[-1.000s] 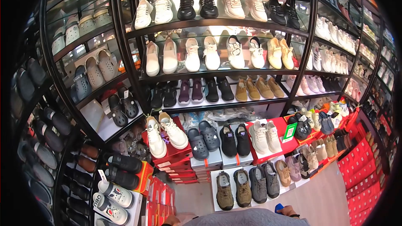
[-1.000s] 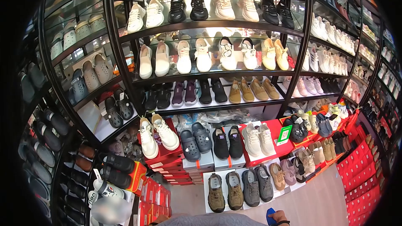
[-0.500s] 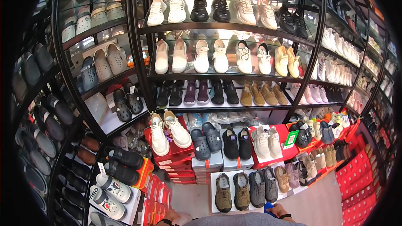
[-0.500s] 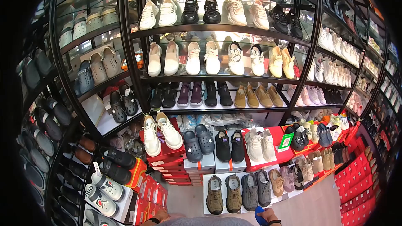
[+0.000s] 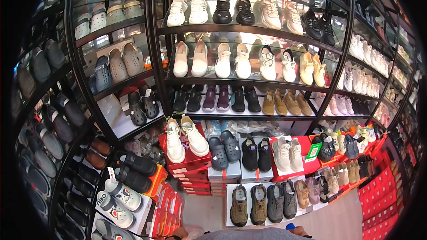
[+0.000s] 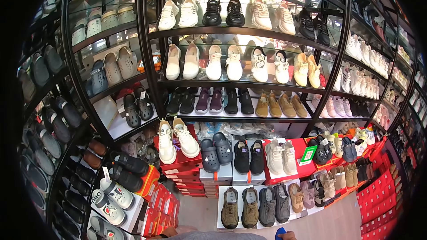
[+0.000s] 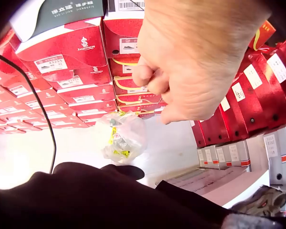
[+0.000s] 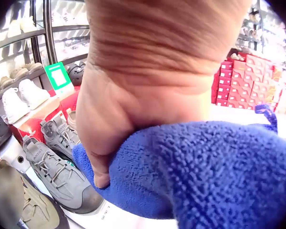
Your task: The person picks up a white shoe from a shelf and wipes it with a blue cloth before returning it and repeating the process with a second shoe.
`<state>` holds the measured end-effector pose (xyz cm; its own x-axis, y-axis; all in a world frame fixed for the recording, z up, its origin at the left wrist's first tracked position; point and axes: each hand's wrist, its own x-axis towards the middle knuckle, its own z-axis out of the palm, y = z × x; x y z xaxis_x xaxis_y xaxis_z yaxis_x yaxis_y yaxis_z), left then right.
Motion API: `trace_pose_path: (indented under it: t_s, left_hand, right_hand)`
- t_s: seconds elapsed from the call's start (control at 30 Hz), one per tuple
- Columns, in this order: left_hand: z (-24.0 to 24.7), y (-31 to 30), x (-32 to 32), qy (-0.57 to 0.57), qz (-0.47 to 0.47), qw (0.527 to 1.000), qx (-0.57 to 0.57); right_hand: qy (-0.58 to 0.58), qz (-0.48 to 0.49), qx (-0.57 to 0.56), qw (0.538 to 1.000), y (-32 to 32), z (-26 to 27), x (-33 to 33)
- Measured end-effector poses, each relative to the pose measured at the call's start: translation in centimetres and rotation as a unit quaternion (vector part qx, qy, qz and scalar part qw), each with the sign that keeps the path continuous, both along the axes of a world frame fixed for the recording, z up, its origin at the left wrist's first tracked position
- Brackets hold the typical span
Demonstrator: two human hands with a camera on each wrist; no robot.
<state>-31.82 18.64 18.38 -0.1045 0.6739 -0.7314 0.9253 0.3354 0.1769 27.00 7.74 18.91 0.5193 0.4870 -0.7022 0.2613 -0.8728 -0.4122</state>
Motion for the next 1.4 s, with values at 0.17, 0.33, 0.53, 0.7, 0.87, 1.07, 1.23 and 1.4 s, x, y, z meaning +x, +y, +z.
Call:
trace_pose_path:
  t_s: [0.17, 0.33, 0.53, 0.7, 0.87, 1.07, 1.23, 1.4]
  left_hand:
    - [3.2, -2.6, -2.3, -0.005, 0.044, 0.999, 0.013]
    - [2.3, -1.5, -1.2, 0.005, 0.036, 0.998, 0.048]
    - [1.9, -1.9, 0.1, -0.013, 0.086, 0.991, 0.099]
    - [-2.8, -3.0, -0.7, -0.096, 0.004, 0.989, 0.117]
    - [-6.0, -3.5, -0.7, -0.051, -0.167, 0.985, 0.012]
    - [-8.6, -4.2, -1.1, -0.065, -0.203, 0.976, 0.033]
    - [-7.9, -4.8, -0.7, -0.069, -0.193, 0.975, 0.082]
    - [-6.6, -5.1, 0.5, -0.044, -0.271, 0.953, 0.126]
  right_hand:
    - [0.001, -0.017, 0.007, 1.0, 0.1, -1.1, 1.5]
    - [-0.029, -0.063, 0.054, 0.996, 0.8, -2.4, 2.1]
    - [-0.009, 0.007, 0.027, 1.0, 1.4, -4.4, 2.4]
    - [-0.004, 0.085, 0.023, 0.996, 1.0, -5.5, 1.2]
    - [0.005, 0.157, 0.011, 0.988, -0.4, -5.6, 0.5]
    - [0.027, 0.243, 0.0, 0.97, -0.7, -5.8, -0.8]
    - [0.051, 0.32, -0.013, 0.946, -0.4, -6.0, -1.5]
    - [0.082, 0.397, -0.032, 0.913, -1.6, -6.3, -3.4]
